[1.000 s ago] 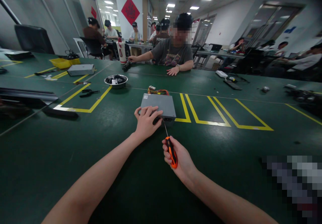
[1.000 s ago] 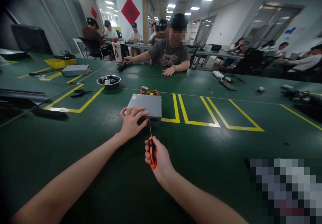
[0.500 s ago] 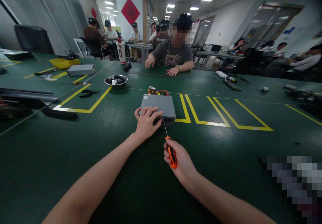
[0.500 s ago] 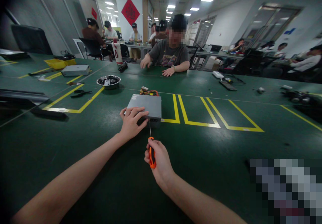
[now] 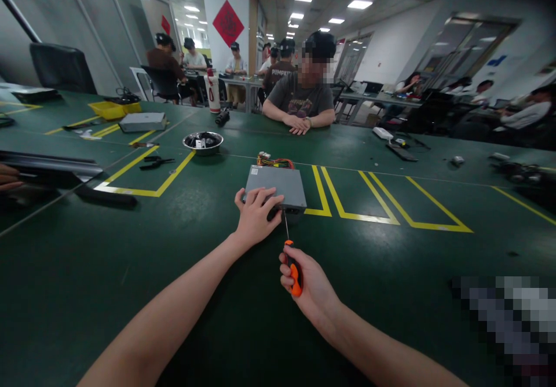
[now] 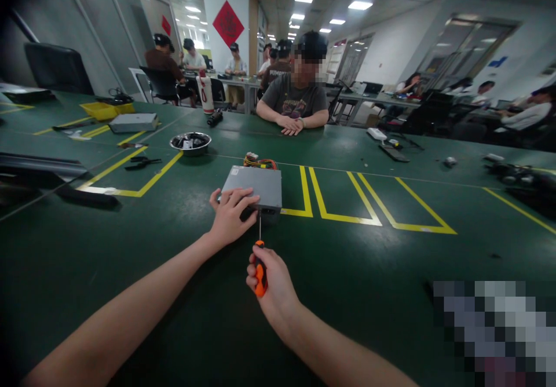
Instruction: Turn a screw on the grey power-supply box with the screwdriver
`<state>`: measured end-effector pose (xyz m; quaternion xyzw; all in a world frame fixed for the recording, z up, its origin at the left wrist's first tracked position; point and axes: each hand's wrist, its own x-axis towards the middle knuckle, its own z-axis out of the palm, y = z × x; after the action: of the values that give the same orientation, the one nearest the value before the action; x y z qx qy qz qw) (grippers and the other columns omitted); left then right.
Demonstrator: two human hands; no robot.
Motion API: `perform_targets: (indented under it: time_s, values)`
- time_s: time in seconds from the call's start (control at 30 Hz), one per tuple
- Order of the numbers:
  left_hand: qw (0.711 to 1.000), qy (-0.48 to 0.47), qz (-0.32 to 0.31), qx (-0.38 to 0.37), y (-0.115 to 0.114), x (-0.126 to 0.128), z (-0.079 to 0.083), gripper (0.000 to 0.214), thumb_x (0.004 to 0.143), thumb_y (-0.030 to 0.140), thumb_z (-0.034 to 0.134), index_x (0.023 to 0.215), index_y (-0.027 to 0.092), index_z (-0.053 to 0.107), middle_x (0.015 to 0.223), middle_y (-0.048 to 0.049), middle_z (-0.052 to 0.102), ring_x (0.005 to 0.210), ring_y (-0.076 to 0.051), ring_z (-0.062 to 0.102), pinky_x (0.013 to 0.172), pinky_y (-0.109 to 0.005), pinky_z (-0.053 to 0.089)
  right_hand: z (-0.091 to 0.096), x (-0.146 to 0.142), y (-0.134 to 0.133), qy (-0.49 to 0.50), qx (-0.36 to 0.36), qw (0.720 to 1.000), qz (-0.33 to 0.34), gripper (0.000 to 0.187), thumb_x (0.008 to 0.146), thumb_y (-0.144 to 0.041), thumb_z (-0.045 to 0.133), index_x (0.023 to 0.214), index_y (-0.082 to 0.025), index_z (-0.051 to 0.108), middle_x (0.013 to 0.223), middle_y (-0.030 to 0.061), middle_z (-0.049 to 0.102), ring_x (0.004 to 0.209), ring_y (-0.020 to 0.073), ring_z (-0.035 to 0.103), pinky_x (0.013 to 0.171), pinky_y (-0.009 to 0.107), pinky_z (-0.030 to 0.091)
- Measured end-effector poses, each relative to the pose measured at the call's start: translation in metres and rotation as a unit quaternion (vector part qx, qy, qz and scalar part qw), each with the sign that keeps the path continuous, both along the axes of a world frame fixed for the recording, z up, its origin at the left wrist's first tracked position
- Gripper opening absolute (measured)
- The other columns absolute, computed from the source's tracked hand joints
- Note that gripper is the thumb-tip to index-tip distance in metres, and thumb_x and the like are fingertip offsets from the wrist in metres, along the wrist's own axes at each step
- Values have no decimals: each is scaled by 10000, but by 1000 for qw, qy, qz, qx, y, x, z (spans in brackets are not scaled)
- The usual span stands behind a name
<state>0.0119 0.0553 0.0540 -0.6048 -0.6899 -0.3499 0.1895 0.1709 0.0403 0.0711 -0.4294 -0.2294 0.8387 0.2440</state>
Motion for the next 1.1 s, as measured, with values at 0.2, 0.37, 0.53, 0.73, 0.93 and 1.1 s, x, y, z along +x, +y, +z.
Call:
perform_targets:
  time_s: [0.2,0.37,0.53,0.73,0.93,1.1]
  values:
    - [1000,-7,4,3,1,2,0,264,770,299,571,1033,318,584,1163,-14,580,1133,-255,435,1017,-515,101,0,5,-1,7,6,1000,-11,104,785,-264,580,809,-163,583,690,-6,549,530,56,492,460,162,401]
    - [1000,-5,3,5,1,1,0,253,775,305,569,1027,317,587,1164,-14,581,1139,-255,432,1015,-509,114,4,4,-4,-22,-11,999,25,235,851,-362,475,929,-181,603,659,4,546,516,68,495,485,186,418]
    - [1000,-2,3,5,1,1,-1,247,784,311,555,1030,319,580,1167,-6,579,1141,-250,433,1007,-501,136,6,1,-4,-7,-34,999,6,169,827,-318,521,878,-166,575,671,1,535,483,47,453,397,142,312]
    - [1000,-4,1,-1,0,1,1,253,784,303,556,1036,316,580,1170,-13,576,1142,-253,429,998,-497,153,9,2,-6,10,-25,1000,-10,139,826,-297,532,809,-162,559,715,4,542,517,48,469,423,144,352]
    - [1000,0,4,1,1,1,-1,235,802,321,535,1032,312,578,1176,-10,572,1145,-247,424,1007,-496,137,6,3,-4,-15,-29,999,11,246,865,-339,457,916,-142,595,710,19,532,548,69,489,471,175,408]
    - [1000,3,6,5,2,1,-2,234,794,319,548,1026,311,582,1169,-6,576,1133,-244,434,1003,-494,137,5,2,-3,7,-46,999,-16,115,802,-256,558,837,-147,555,694,10,534,510,55,462,390,138,307]
